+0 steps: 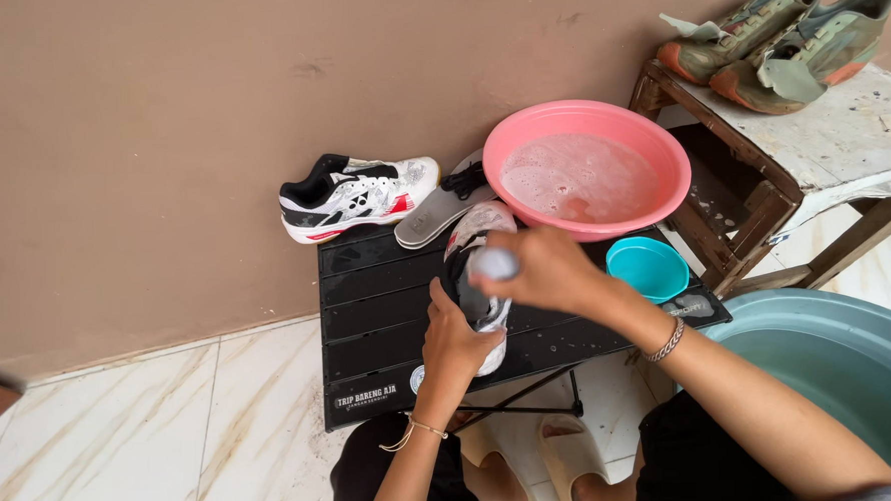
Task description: The person scrubs a white and black athletic shoe with a brush and soapy water. They repeatedly dip the brush into a pink basin and scrub various parts of the shoe, including the upper, sides, and sole.
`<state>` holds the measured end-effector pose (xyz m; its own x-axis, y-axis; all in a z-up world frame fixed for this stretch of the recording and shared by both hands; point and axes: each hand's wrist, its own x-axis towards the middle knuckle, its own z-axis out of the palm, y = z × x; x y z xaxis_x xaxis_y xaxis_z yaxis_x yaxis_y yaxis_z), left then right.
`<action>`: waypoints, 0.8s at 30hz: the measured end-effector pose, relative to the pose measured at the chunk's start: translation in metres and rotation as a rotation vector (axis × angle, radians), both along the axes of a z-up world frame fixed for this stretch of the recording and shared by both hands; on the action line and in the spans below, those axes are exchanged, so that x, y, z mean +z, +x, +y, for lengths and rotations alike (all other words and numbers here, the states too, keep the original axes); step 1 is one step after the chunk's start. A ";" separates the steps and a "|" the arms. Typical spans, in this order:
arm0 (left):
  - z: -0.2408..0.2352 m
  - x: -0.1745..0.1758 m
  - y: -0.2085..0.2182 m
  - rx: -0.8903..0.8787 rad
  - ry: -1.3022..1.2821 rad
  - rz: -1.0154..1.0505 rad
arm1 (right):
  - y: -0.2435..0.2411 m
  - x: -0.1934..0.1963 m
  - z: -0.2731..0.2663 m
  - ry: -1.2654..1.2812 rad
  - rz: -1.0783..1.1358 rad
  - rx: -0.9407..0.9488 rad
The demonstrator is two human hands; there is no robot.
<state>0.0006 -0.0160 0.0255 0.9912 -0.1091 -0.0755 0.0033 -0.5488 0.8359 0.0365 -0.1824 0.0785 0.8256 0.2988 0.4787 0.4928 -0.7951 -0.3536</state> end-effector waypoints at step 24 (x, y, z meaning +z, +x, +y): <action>-0.023 -0.056 0.004 0.127 0.296 -0.130 | 0.031 -0.042 -0.035 -0.230 -0.088 -0.159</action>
